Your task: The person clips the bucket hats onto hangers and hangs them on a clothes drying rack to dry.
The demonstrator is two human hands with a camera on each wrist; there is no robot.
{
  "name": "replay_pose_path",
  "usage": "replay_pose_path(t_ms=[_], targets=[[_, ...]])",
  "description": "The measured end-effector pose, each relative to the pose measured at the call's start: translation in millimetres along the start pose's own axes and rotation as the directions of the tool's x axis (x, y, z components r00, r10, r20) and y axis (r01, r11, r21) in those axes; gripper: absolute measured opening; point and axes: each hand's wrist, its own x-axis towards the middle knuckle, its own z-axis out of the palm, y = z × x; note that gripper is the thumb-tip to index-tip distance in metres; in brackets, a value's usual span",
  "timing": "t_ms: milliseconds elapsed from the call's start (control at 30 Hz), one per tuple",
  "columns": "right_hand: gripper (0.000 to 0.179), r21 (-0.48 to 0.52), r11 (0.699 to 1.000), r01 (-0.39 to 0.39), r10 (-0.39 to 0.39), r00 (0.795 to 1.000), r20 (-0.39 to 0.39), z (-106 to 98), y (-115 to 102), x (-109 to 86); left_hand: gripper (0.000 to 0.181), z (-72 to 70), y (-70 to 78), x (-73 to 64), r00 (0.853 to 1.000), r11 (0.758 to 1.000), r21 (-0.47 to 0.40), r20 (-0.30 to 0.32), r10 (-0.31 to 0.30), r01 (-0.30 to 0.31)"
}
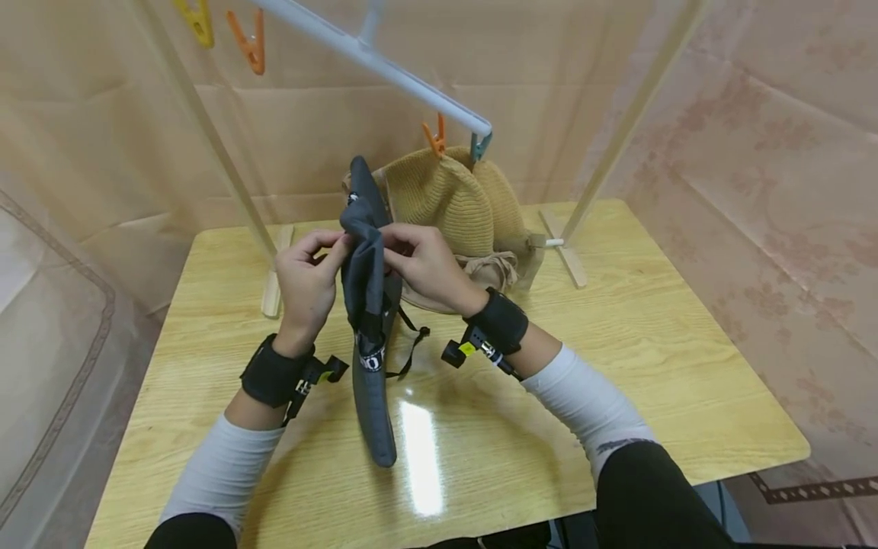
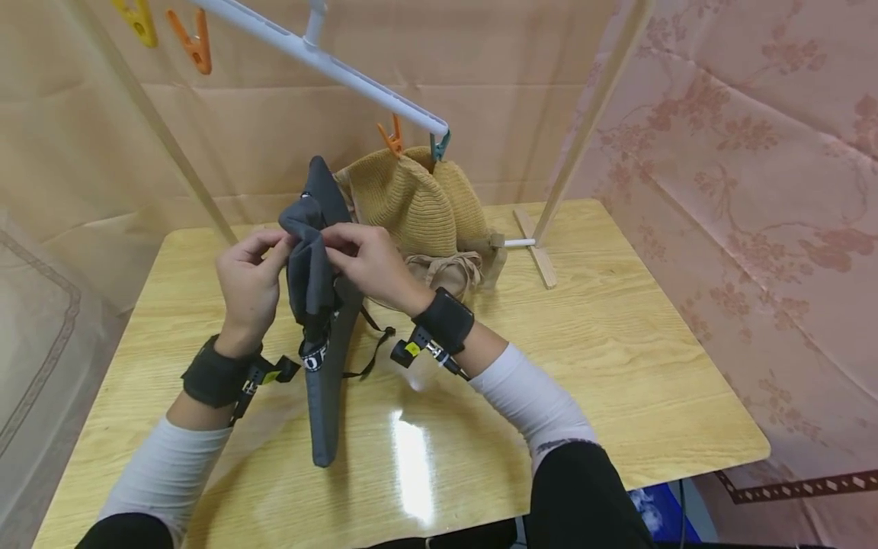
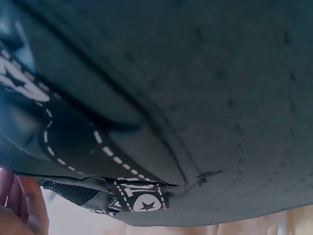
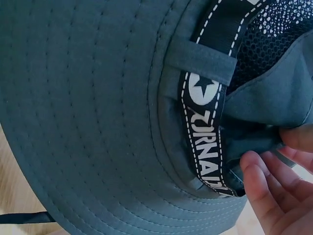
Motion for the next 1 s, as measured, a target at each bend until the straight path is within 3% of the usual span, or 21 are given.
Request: replay_pose_path(t_ms=[467,1000], targets=[[0.017,-0.033,0.999,0.013,-0.011,0.999,0.039,-2.0,-1.0,7.8,0.012,-8.4,2.5,8.3,0.999,0.999,0.048,-0.044,0.011,-0.009],[0.02,0.003,0.998,-0.069,0.068,0.996,0.053,-4.0,-21.8,22.5,0.02,-12.8,8.5,10.8,0.987,0.999,0.032,-0.161,0.022,-0.017]])
